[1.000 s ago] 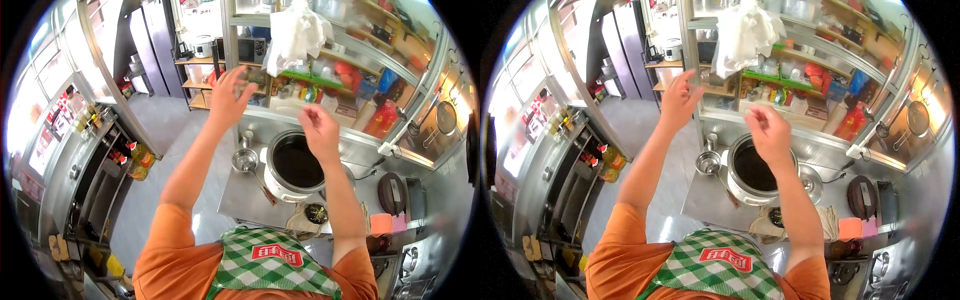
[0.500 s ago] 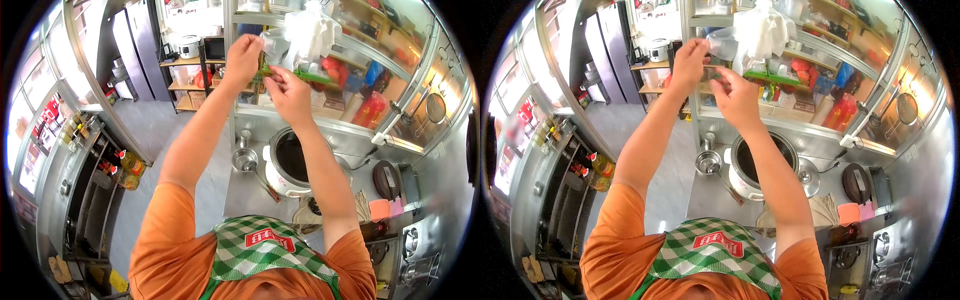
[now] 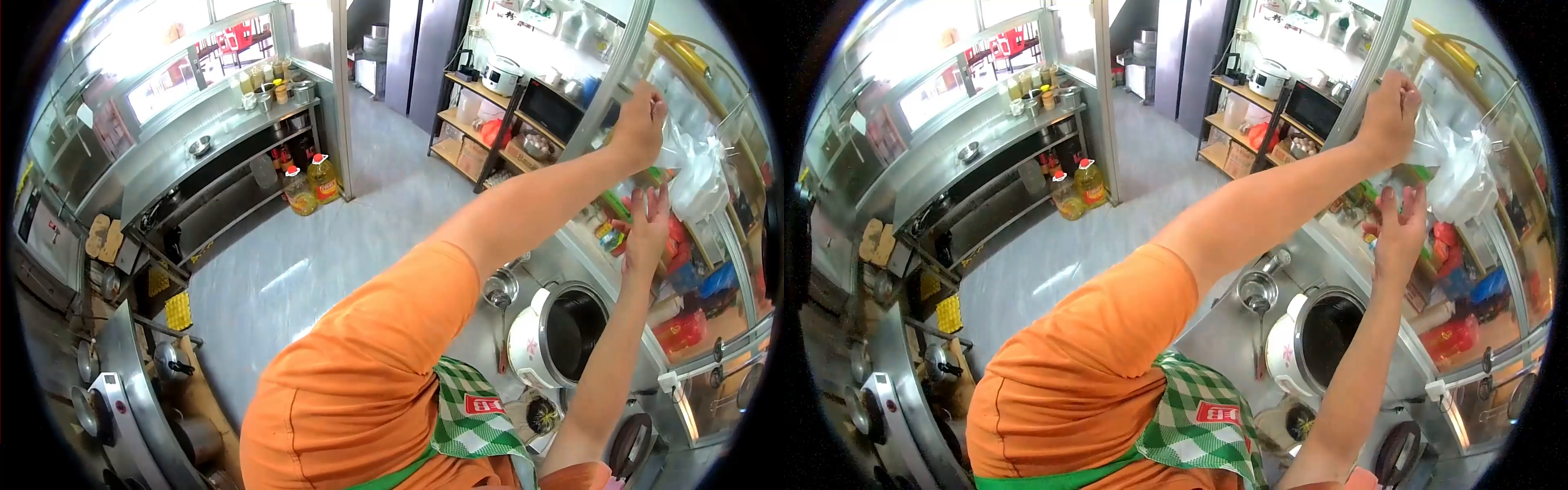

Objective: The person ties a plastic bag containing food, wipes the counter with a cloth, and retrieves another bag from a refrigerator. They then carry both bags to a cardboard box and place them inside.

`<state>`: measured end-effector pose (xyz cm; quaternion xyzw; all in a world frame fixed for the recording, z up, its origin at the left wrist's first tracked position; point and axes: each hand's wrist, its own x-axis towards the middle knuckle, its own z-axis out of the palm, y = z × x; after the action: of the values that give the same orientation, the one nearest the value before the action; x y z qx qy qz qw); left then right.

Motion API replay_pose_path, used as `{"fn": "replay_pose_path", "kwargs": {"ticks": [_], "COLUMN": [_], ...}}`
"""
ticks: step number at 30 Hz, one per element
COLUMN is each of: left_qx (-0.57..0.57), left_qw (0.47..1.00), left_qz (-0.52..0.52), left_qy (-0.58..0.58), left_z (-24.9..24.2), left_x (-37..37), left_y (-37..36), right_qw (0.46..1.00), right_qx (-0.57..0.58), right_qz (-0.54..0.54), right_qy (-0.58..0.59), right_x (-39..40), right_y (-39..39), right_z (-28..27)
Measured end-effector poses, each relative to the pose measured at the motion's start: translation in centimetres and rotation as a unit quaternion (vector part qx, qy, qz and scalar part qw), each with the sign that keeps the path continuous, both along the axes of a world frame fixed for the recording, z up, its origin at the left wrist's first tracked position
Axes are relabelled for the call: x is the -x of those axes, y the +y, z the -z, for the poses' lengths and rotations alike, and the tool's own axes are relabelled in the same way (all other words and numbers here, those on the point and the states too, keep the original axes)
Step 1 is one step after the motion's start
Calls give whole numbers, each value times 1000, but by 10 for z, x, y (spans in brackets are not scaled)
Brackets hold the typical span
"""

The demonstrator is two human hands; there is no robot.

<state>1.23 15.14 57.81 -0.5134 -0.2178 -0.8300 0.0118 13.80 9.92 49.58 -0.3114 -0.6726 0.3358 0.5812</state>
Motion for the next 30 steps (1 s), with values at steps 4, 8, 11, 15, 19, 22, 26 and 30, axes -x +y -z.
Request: {"fn": "replay_pose_path", "kwargs": {"ticks": [4, 8, 11, 15, 19, 22, 26, 30], "left_qx": [-28, 32, 58, 116, 333, 382, 367, 502], "left_qw": [995, 998, 990, 986, 850, 765, 525, 582], "left_qz": [-37, -13, -100, -90, 361, 468, 745, 609], "left_qy": [94, 55, 76, 72, -191, -225, -185, -196], "left_z": [33, 72, 104, 160, 202, 227, 265, 309], "left_x": [0, -4, -3, -12, -26, -27, -25, -48], "left_y": [-10, -22, -10, -30, -76, -109, -132, -145], "right_qw": [997, 996, 995, 992, 981, 947, 886, 880], "right_qx": [35, 48, 59, 75, 117, 145, 263, 332], "right_qz": [-48, -52, -76, -82, -146, -265, -347, -316], "right_qy": [54, 51, 37, 53, 54, 110, 163, 122], "right_x": [-15, -27, -26, -32, -49, -72, -116, -170], "right_y": [12, 14, 19, 15, 14, 5, -24, -60], "right_z": [5, 14, 22, 29, 58, 105, 157, 207]}}
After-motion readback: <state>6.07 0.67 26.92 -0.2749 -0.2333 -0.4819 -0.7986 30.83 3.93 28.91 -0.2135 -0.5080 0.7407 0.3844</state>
